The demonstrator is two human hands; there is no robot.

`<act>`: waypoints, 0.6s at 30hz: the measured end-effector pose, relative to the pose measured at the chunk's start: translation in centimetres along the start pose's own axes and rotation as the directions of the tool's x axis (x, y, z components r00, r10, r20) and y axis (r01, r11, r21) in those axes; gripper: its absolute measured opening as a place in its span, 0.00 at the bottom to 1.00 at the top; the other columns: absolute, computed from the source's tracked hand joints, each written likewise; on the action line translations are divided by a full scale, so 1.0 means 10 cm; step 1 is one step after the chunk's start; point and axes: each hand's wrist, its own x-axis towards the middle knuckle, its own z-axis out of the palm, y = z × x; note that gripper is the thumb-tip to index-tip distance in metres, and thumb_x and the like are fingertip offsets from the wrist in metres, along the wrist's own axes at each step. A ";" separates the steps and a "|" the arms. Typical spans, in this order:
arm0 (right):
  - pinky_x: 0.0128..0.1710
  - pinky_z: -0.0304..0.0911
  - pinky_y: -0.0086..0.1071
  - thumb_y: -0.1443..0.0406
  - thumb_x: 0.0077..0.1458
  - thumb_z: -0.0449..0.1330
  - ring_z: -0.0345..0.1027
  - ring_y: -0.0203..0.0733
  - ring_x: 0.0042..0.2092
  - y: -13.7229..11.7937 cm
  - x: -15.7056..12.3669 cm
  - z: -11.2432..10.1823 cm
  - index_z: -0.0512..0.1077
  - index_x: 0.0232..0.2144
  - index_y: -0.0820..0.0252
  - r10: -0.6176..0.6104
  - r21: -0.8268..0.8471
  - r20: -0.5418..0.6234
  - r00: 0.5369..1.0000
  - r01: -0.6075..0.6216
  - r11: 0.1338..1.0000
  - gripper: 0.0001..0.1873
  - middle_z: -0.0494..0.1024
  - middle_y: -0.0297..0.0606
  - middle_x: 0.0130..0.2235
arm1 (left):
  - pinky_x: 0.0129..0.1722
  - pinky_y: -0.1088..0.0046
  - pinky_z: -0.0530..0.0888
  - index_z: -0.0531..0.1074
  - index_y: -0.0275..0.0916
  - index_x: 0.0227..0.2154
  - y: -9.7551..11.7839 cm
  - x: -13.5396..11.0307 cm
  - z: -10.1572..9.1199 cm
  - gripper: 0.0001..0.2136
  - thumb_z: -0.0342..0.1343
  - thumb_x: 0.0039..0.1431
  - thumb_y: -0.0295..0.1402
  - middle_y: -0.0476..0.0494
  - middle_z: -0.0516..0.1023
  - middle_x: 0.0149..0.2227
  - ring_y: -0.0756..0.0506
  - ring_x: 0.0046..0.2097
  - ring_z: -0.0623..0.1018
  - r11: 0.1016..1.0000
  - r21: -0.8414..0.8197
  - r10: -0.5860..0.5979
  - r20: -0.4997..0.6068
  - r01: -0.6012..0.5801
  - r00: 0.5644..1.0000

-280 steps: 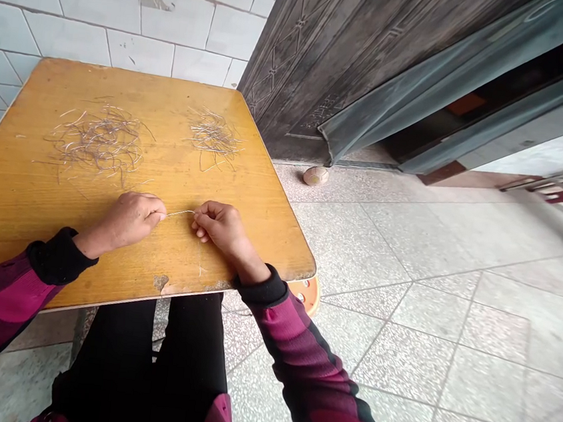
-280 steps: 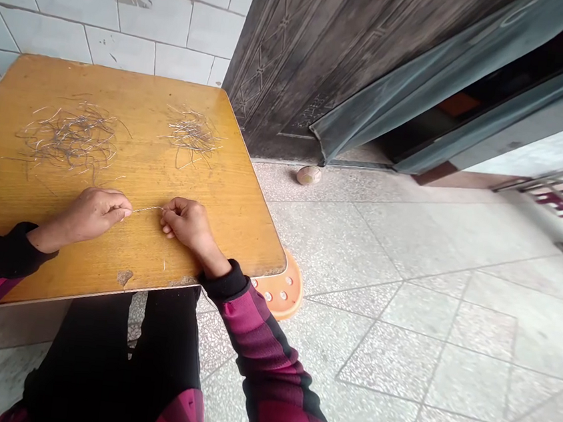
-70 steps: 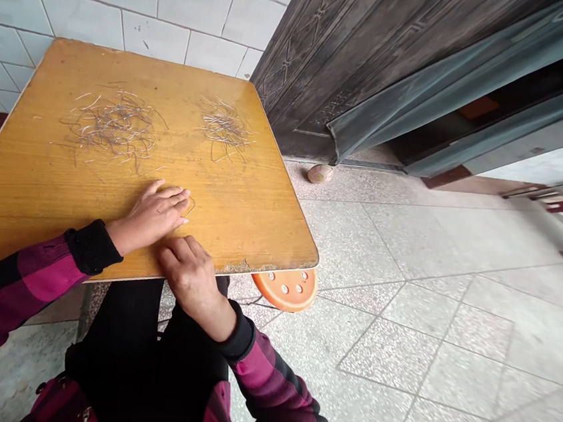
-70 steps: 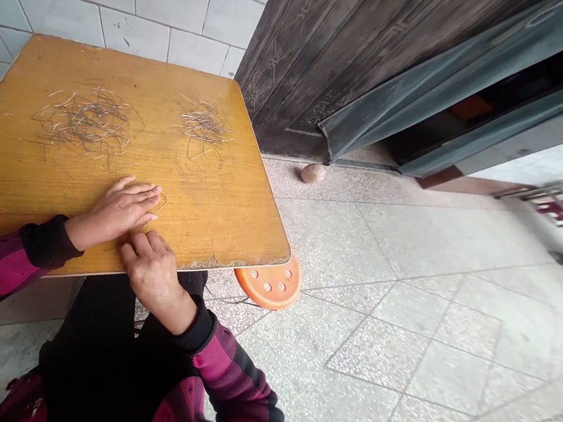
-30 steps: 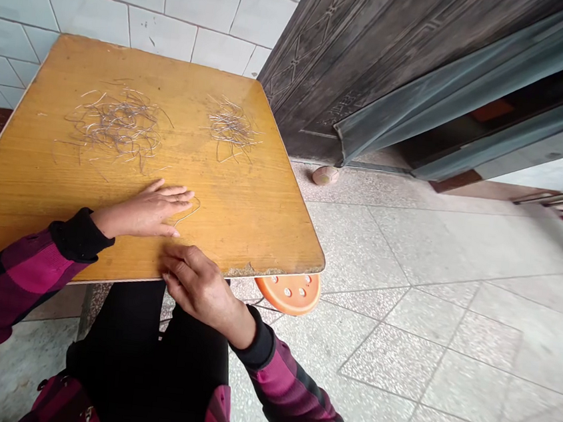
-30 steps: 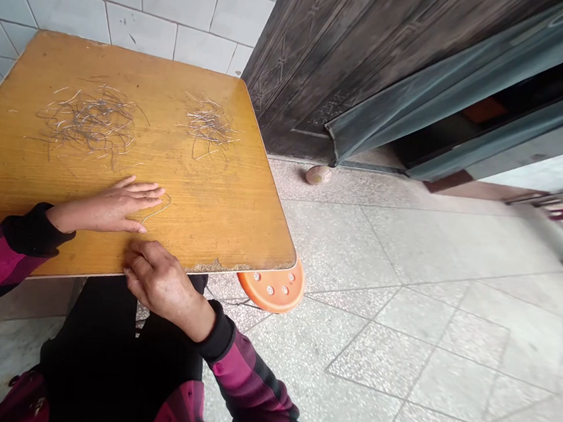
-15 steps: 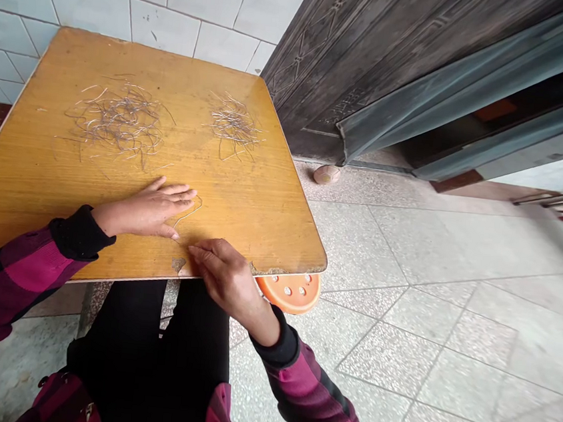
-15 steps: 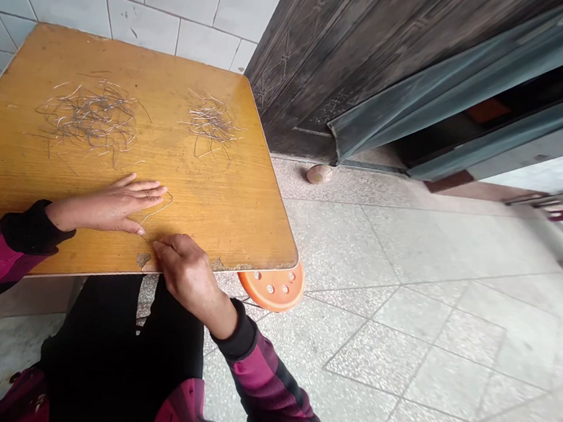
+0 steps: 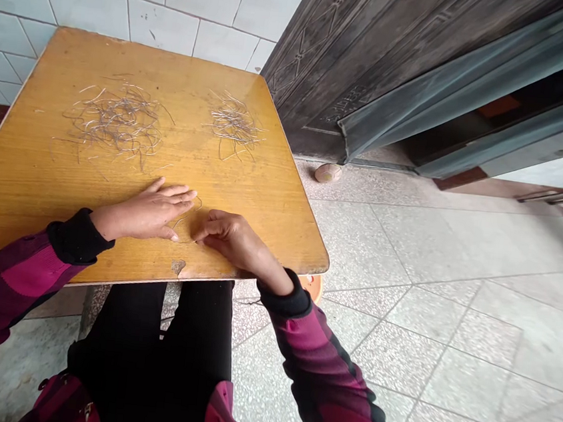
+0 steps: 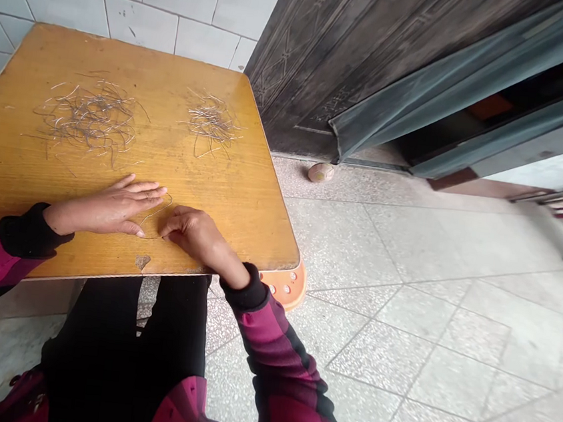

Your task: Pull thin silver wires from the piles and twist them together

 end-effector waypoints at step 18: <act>0.33 0.56 0.27 0.76 0.53 0.57 0.65 0.33 0.32 -0.09 -0.04 0.00 0.74 0.28 0.60 0.087 -0.136 0.000 0.996 -0.087 0.987 0.09 0.73 0.34 0.32 | 0.63 0.52 0.58 0.68 0.37 0.55 0.15 -0.06 -0.12 0.23 0.60 0.58 0.39 0.32 0.57 0.67 0.36 0.67 0.60 0.999 -0.012 -0.053 -0.370 0.052 0.927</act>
